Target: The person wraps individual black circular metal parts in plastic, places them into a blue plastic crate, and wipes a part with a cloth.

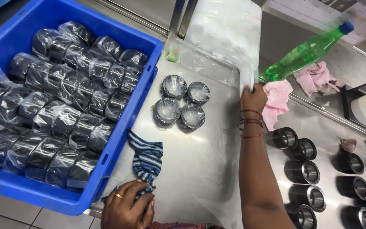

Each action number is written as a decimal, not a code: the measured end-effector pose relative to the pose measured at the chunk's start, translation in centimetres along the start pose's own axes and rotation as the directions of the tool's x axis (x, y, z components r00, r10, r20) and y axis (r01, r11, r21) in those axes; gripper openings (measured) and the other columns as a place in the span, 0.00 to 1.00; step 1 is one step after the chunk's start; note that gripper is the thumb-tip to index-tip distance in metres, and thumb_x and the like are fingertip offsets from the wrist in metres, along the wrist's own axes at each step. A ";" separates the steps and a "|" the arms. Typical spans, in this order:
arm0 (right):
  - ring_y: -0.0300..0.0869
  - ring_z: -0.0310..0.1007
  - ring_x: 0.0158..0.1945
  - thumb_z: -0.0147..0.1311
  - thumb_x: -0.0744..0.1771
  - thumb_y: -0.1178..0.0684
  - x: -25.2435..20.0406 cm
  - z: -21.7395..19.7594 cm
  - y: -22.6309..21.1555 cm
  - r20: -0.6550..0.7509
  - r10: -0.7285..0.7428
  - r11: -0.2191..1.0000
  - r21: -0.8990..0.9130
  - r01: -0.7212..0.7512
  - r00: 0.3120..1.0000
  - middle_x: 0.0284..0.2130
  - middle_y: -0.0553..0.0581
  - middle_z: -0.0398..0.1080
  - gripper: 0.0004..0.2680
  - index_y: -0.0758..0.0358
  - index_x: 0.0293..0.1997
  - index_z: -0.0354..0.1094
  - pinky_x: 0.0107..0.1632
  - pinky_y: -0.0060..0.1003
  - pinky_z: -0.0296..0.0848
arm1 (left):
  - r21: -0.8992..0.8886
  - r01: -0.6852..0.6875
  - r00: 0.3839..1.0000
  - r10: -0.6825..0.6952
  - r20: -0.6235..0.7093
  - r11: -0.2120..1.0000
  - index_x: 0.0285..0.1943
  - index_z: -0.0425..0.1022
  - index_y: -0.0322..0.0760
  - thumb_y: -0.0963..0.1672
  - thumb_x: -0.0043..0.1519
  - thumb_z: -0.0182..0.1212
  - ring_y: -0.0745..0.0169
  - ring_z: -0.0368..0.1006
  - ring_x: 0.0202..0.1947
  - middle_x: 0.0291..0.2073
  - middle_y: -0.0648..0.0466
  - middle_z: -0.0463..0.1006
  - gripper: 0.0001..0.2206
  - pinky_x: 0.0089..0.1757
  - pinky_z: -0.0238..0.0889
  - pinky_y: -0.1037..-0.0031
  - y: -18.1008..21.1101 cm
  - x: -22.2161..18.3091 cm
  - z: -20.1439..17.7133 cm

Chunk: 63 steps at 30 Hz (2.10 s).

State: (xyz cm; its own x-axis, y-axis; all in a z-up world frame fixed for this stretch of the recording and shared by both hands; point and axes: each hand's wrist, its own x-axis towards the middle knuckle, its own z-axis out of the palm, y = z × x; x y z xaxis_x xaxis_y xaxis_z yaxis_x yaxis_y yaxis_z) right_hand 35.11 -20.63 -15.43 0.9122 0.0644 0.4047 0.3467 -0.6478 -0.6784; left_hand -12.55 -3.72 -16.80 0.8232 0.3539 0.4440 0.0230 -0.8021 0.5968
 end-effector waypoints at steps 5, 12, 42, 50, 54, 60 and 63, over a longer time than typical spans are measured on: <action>0.55 0.79 0.30 0.66 0.62 0.40 1.6 -0.7 -3.9 -0.008 -0.028 0.967 -0.254 0.025 1.000 0.29 0.68 0.77 0.18 0.70 0.39 0.73 0.35 0.48 0.76 | 0.030 0.024 1.000 -0.025 0.000 0.999 0.31 0.83 0.43 0.45 0.47 0.68 0.54 0.76 0.49 0.42 0.53 0.80 0.06 0.46 0.68 0.59 0.4 0.0 -0.1; 0.62 0.76 0.43 0.56 0.67 0.41 5.3 2.0 5.9 0.084 0.021 0.879 -0.476 0.021 0.996 0.37 0.69 0.76 0.15 0.66 0.39 0.75 0.47 0.55 0.73 | 0.008 0.007 1.000 -0.007 0.005 1.000 0.33 0.82 0.43 0.45 0.48 0.68 0.50 0.75 0.49 0.42 0.52 0.79 0.07 0.46 0.67 0.58 0.7 0.1 -0.9; 0.39 0.71 0.23 0.50 0.71 0.42 -27.6 -11.5 -3.7 0.937 0.021 0.405 0.312 -0.860 0.350 0.29 0.56 0.71 0.17 0.70 0.54 0.64 0.24 0.34 0.69 | -0.834 0.505 0.822 -0.170 0.544 -0.223 0.62 0.68 0.36 0.42 0.66 0.53 0.60 0.77 0.52 0.52 0.48 0.81 0.15 0.52 0.73 0.67 7.3 7.3 9.6; 0.43 0.75 0.45 0.47 0.70 0.42 -27.2 -12.9 -5.8 0.848 -0.024 0.449 0.482 -0.752 0.529 0.47 0.58 0.73 0.21 0.68 0.66 0.59 0.45 0.39 0.76 | -0.821 0.501 0.791 -0.530 0.306 0.274 0.54 0.71 0.31 0.46 0.66 0.61 0.67 0.77 0.39 0.41 0.51 0.82 0.15 0.41 0.72 0.75 5.8 7.2 11.4; 0.45 0.73 0.58 0.46 0.68 0.40 -26.4 -13.6 -5.7 0.864 -0.076 0.279 0.497 -0.822 0.497 0.58 0.61 0.71 0.25 0.67 0.69 0.56 0.57 0.42 0.73 | -0.801 0.492 0.813 -0.509 0.283 0.341 0.54 0.69 0.30 0.45 0.65 0.63 0.66 0.76 0.39 0.41 0.49 0.81 0.15 0.41 0.73 0.74 6.4 7.4 11.1; 0.42 0.74 0.55 0.59 0.67 0.52 -26.0 -13.9 -5.9 0.833 -0.042 0.468 0.505 -0.726 0.552 0.54 0.61 0.73 0.22 0.69 0.66 0.60 0.56 0.39 0.74 | -0.833 0.553 0.752 -0.440 0.490 0.018 0.59 0.70 0.31 0.47 0.65 0.60 0.63 0.79 0.44 0.46 0.49 0.81 0.18 0.45 0.74 0.71 6.3 7.5 9.7; 0.41 0.76 0.51 0.60 0.66 0.53 -25.8 -13.9 -5.4 0.837 -0.014 0.439 0.497 -0.749 0.547 0.51 0.60 0.75 0.20 0.70 0.64 0.62 0.53 0.38 0.76 | -0.808 0.579 0.714 -0.411 0.567 -0.108 0.60 0.70 0.30 0.48 0.66 0.59 0.59 0.78 0.45 0.47 0.47 0.80 0.19 0.46 0.74 0.68 6.4 7.6 9.1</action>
State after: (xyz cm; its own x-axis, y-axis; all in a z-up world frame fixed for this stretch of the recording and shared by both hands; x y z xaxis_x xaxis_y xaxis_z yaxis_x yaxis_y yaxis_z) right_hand 6.71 -29.37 -13.72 0.6774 0.6793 -0.2824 -0.4224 0.0448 -0.9053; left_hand -1.04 -10.56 -15.66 0.8998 0.3097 -0.3073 0.0162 0.6801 0.7329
